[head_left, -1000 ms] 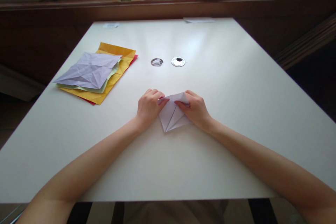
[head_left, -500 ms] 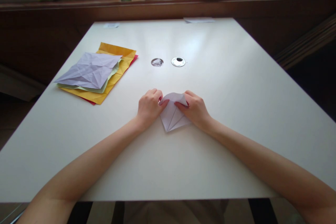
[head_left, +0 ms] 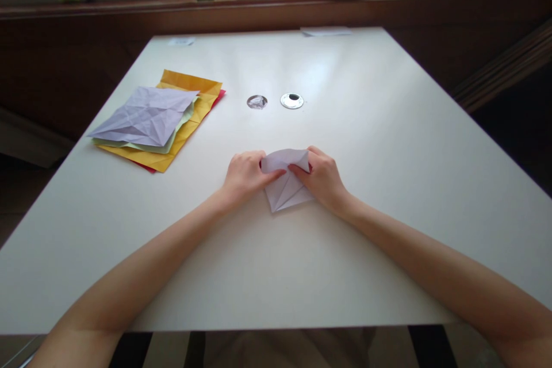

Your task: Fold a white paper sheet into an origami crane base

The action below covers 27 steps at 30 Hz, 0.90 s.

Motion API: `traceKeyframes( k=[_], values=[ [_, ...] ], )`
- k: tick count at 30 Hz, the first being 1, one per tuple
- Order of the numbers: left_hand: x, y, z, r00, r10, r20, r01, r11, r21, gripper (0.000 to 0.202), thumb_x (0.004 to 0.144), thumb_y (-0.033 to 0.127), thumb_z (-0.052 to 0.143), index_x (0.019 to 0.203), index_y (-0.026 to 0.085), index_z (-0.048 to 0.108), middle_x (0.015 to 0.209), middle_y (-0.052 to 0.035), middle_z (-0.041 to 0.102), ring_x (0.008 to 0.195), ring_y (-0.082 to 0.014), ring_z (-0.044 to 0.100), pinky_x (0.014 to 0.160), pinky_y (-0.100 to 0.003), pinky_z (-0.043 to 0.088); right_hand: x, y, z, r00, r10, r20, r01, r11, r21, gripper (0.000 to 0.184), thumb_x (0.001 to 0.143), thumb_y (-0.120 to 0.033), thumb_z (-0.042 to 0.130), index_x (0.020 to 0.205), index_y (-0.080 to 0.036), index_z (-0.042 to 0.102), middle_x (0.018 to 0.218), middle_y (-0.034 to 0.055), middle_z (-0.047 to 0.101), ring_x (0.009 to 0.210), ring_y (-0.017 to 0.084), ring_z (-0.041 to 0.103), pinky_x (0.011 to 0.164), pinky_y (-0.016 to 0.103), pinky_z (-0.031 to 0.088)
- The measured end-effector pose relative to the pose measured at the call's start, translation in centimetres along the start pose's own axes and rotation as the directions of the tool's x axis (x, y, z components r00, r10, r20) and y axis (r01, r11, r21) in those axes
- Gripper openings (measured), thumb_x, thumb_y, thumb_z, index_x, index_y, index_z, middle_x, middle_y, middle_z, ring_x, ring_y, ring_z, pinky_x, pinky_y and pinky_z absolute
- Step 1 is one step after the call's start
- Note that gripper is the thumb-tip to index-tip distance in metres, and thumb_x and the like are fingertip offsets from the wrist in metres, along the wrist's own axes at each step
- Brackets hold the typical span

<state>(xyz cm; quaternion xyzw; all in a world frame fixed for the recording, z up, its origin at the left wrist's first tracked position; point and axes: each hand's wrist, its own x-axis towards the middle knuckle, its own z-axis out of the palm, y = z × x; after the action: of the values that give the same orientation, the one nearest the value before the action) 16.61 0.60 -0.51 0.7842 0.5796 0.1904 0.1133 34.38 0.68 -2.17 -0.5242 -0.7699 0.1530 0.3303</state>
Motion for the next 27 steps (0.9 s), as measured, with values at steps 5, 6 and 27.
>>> traceKeyframes(
  k=[5,6,27],
  values=[
    [-0.1,0.1,-0.2,1.000,-0.004,0.029,0.004,1.000,0.013,0.038,0.071,0.054,0.054,0.060,0.018,0.050,0.060,-0.0001,0.057,0.056,-0.0145,0.050,0.050,-0.025,0.028,0.1,-0.5,-0.3,0.997,-0.017,-0.075,0.020,0.999,0.039,0.016,0.070,-0.029,0.064,0.077,-0.020,0.053,0.068,-0.0018,0.049,0.057,0.011,0.044,0.054,0.023,0.036],
    [-0.1,0.1,-0.2,1.000,-0.011,0.024,0.010,1.000,0.023,0.037,0.071,0.054,0.054,0.060,0.018,0.050,0.061,-0.0004,0.057,0.057,-0.0147,0.050,0.051,-0.026,0.028,0.0,-0.7,-0.4,0.994,-0.020,-0.106,0.026,0.998,0.052,0.020,0.069,-0.030,0.066,0.080,-0.020,0.052,0.069,-0.0018,0.049,0.057,0.011,0.044,0.054,0.024,0.036],
    [-0.6,0.7,-0.3,0.879,0.167,-0.447,-0.108,0.982,0.155,0.019,0.076,0.033,0.054,0.085,0.019,0.045,0.089,-0.0053,0.054,0.085,-0.0197,0.051,0.075,-0.032,0.038,0.3,-0.3,0.1,0.969,-0.204,0.137,0.207,0.978,-0.009,0.006,0.079,-0.020,0.053,0.076,-0.021,0.058,0.083,0.0034,0.058,0.076,0.016,0.052,0.066,0.026,0.040]
  ],
)
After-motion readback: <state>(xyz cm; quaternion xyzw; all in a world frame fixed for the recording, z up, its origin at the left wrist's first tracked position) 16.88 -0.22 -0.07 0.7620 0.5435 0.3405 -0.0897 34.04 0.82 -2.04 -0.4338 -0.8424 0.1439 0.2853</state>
